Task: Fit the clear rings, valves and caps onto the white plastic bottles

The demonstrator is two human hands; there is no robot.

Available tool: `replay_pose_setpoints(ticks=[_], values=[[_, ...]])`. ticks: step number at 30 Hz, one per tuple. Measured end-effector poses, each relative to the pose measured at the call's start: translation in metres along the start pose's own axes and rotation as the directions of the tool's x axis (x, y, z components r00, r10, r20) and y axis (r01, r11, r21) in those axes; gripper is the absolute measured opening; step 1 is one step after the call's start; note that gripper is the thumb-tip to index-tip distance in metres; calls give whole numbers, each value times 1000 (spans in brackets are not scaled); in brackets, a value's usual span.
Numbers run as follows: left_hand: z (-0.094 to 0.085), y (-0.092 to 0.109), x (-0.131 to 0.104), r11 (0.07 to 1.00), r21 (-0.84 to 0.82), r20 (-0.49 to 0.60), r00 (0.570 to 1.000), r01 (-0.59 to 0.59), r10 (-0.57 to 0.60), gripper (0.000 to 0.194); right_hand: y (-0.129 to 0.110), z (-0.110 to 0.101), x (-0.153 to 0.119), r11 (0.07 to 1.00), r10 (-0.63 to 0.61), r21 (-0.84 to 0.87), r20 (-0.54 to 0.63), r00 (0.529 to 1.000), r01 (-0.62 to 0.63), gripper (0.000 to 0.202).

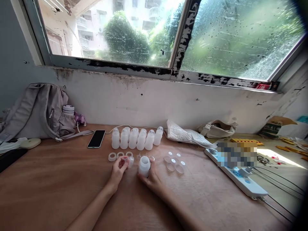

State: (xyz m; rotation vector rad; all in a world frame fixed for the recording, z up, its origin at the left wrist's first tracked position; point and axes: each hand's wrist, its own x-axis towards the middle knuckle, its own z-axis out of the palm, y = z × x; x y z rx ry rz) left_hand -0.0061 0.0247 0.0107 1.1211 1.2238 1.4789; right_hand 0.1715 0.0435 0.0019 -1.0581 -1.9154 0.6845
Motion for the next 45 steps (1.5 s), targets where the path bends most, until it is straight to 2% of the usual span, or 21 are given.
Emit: replay_pose_setpoints(ticks=[3,7,10,15,18,21,24,27,30,33,36,39,41,45], values=[[-1,1,0,972,-190,25,991,136,-134,30,3,-2,0,997,-7,-81,-44,999,4,45],[-3,-2,2,908,-352,64,973,228,-220,28,3,-14,2,987,-43,-155,-27,999,38,39],[-1,-1,2,902,-360,49,970,239,-238,27,3,-19,2,984,-75,-163,-54,996,65,39],[3,7,-4,921,-307,69,971,238,-228,25,-3,-19,0,970,-191,-162,-49,980,181,33],[5,9,-7,938,-273,76,977,212,-199,26,-7,-20,-2,973,-194,-140,-59,979,184,34],[4,10,-8,947,-275,94,985,166,-146,25,-11,-23,-3,989,-121,-96,-47,992,116,36],[4,13,-9,938,-312,158,982,151,-106,25,-15,-25,-3,999,42,-3,24,999,-42,33],[3,16,-10,917,-360,228,969,174,-94,27,-19,-24,-3,978,190,74,90,978,-197,29],[4,16,-11,899,-400,226,970,177,-91,26,-23,-19,-6,972,214,83,77,974,-221,29],[6,15,-12,894,-419,179,980,157,-88,24,-26,-10,-12,991,132,24,-2,991,-132,27],[7,14,-13,888,-435,165,983,149,-84,24,-24,-3,-17,995,-42,-99,-136,990,29,29],[8,13,-14,875,-455,170,981,163,-94,24,-17,2,-18,954,-259,-211,-222,940,214,34],[9,13,-15,855,-484,175,978,185,-113,23,-13,3,-17,923,-356,-243,-241,903,299,38],[10,14,-18,815,-535,198,971,223,-136,22,-10,3,-18,905,-411,-233,-270,870,356,41]])
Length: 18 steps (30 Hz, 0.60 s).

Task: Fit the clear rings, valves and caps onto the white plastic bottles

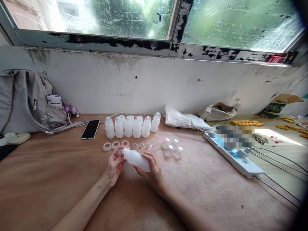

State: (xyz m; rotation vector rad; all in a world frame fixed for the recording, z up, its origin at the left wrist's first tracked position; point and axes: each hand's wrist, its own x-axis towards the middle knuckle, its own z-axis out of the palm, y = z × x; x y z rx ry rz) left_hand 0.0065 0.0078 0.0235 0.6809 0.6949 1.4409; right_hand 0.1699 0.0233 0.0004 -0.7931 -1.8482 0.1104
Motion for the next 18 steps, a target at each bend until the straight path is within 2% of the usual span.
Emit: replay_pose_setpoints(ticks=[3,4,5,6,7,8,9,10,11,12,14,15,16,18], values=[[1,0,-2,1000,-11,17,1000,10,-9,24,-5,-3,2,990,113,88,15,994,-114,38],[1,1,-2,1000,-3,26,1000,8,-8,25,-8,-5,4,968,204,139,51,978,-210,35],[1,1,-3,1000,6,35,999,7,-7,26,-10,-6,6,918,323,205,114,940,-340,32],[2,3,-3,1000,13,45,999,7,-8,28,-13,-7,8,823,450,282,208,869,-493,30],[3,4,-4,1000,16,54,998,11,-11,32,-14,-7,10,673,556,358,332,762,-647,30],[3,5,-4,1000,14,66,998,15,-16,35,-15,-7,12,475,613,415,477,630,-776,33],[4,7,-5,1000,7,80,997,19,-20,39,-15,-7,15,254,611,437,618,494,-863,38],[5,9,-6,1000,-1,97,995,25,-25,43,-14,-7,17,48,565,429,733,378,-902,42],[6,10,-6,999,-6,117,993,35,-34,45,-13,-8,19,-120,498,397,817,291,-910,44],[7,12,-6,999,-8,138,989,46,-44,48,-11,-8,21,-241,433,356,872,228,-903,45],[7,13,-5,998,-7,154,986,57,-56,50,-8,-12,24,-372,336,280,929,153,-885,47],[7,13,-4,999,-4,146,988,54,-53,51,-7,-14,26,-393,303,257,943,139,-883,48],[5,12,-2,999,0,127,991,46,-46,51,-7,-16,27,-397,282,247,949,139,-884,49],[1,10,3,1000,7,51,998,23,-23,46,-7,-20,30,-376,295,279,940,171,-884,48]])
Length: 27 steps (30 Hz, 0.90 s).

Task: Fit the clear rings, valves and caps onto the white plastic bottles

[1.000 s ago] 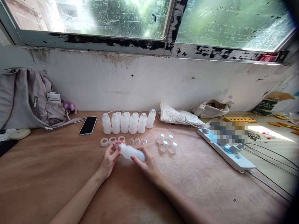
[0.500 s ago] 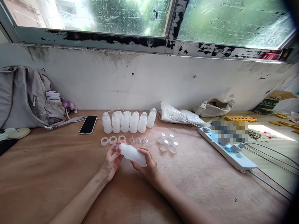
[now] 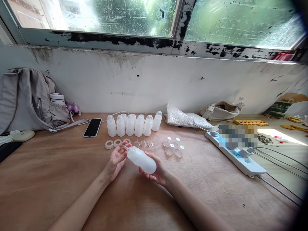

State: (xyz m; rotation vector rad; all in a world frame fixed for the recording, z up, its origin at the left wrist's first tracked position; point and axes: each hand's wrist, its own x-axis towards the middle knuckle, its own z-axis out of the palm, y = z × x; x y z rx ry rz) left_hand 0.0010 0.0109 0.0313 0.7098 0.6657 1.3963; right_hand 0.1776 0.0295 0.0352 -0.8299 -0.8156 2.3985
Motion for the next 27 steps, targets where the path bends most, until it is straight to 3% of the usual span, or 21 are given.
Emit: replay_pose_setpoints(ticks=[5,8,10,13,15,18,21,23,24,27], values=[[-11,-6,8,1000,-14,-221,975,15,-18,23,2,0,3,973,-228,-57,-148,962,222,42],[-8,-8,6,1000,12,-222,975,-2,5,25,7,-1,6,867,-444,-365,-257,858,340,38],[-3,-10,2,999,36,-204,979,-24,30,28,12,-1,7,667,-636,-660,-265,725,345,34],[2,-12,-2,998,38,-191,980,-58,64,31,20,-2,8,267,-834,-921,-74,547,282,33],[3,-12,-3,997,31,-185,980,-73,77,32,26,-5,11,54,-878,-960,85,471,274,39],[2,-11,-3,996,41,-171,982,-75,81,32,35,-9,18,-106,-886,-957,214,411,270,45],[4,-11,-4,996,80,-157,987,-32,44,32,39,-7,19,-121,-861,-945,253,442,304,42],[6,-11,-5,994,106,-176,984,0,19,33,39,-2,16,-24,-825,-933,222,520,360,40],[7,-12,-6,993,116,-193,981,11,12,34,38,1,14,92,-793,-920,165,587,382,38],[10,-10,-9,990,135,-227,974,33,-2,32,34,8,10,629,-521,-695,-46,852,348,38]])
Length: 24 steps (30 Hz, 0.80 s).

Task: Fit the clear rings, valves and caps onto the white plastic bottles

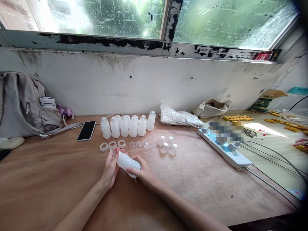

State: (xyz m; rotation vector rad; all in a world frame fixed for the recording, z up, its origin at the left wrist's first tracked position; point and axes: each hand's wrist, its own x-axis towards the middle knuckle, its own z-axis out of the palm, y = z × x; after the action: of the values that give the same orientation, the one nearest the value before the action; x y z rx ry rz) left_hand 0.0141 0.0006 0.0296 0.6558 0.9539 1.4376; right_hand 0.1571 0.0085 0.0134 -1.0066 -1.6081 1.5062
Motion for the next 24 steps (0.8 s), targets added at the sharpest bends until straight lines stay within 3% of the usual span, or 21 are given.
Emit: replay_pose_setpoints(ticks=[1,3,5,7,9,10,11,12,14,16,18,20,24], values=[[0,1,-1,1000,5,9,1000,7,-7,31,-1,0,0,977,108,172,97,989,-124,38],[1,5,-3,1000,6,44,999,15,-15,29,-2,-1,1,856,192,412,306,933,-312,42],[1,8,-4,1000,-16,78,997,15,-14,31,-3,-3,1,776,181,487,436,881,-400,49],[1,9,-4,998,-66,90,996,21,-15,34,-5,-3,0,816,180,430,447,876,-386,50],[1,7,-3,990,-135,106,994,49,-35,37,-7,-2,-2,954,128,229,272,954,-193,46],[1,6,-3,983,-167,121,991,72,-52,38,-8,-2,-4,998,35,50,139,990,-42,44],[1,4,-3,977,-191,141,988,93,-66,40,-8,-3,-5,980,-103,-168,19,994,105,44],[1,2,-3,973,-205,163,984,108,-74,42,-7,-4,-5,896,-258,-388,-56,965,217,44],[2,-1,-5,973,-205,191,979,104,-65,43,-5,-6,-5,647,-485,-695,-58,873,314,45],[3,-3,-8,981,-183,183,983,67,-33,41,-2,-9,-5,479,-558,-817,-1,830,321,48],[5,-2,-9,988,-153,147,989,30,-7,38,-1,-9,-5,429,-564,-845,25,825,319,51],[6,0,-9,994,-105,91,996,12,-3,35,-2,-7,-6,480,-532,-815,24,846,325,52],[5,0,-5,999,-5,-37,998,50,-51,24,-9,-3,-8,785,-340,-532,58,939,317,46]])
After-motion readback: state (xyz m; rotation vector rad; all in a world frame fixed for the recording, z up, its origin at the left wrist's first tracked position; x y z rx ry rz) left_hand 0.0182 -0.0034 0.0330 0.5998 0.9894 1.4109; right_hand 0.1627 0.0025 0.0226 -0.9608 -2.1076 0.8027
